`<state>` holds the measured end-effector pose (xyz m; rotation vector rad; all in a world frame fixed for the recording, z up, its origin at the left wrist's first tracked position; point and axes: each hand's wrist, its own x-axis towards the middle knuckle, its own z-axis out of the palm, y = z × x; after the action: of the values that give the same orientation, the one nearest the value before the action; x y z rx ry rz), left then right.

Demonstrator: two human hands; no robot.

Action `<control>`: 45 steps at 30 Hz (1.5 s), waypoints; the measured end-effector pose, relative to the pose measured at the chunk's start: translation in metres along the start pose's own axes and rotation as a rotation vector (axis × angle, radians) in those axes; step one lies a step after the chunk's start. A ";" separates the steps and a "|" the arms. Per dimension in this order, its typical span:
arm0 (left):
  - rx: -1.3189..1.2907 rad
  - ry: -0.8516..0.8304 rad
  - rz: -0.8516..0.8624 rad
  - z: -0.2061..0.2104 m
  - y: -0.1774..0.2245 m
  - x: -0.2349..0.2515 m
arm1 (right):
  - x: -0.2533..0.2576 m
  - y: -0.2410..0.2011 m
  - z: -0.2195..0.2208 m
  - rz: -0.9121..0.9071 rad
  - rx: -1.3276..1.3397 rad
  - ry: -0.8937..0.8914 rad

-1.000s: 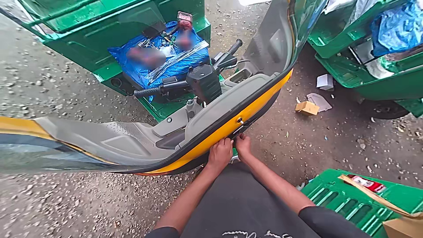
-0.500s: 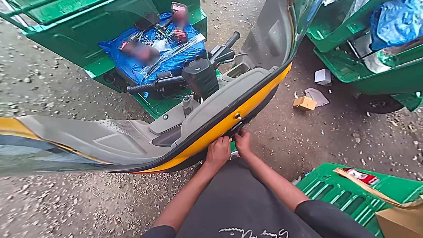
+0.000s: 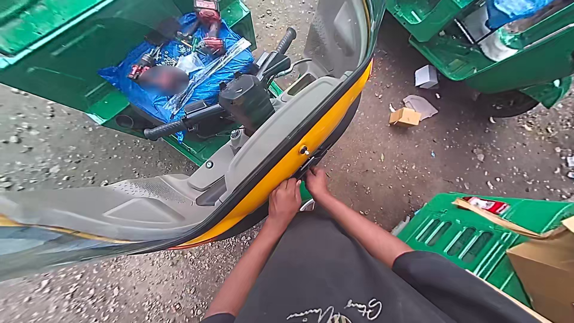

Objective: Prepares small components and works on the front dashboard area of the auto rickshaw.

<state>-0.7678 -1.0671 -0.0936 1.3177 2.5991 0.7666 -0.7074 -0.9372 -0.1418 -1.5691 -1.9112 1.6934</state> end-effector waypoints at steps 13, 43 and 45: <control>0.035 0.004 -0.021 0.001 0.000 0.000 | -0.003 -0.017 0.013 0.443 0.635 -0.080; 0.077 0.048 -0.044 0.001 0.000 -0.004 | 0.008 -0.019 -0.006 0.642 0.690 -0.288; 0.052 0.046 -0.049 -0.002 -0.002 -0.007 | -0.001 -0.020 -0.026 0.442 0.458 -0.313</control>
<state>-0.7660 -1.0745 -0.0937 1.2592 2.6940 0.7357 -0.7003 -0.9179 -0.1162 -1.6854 -1.1827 2.4630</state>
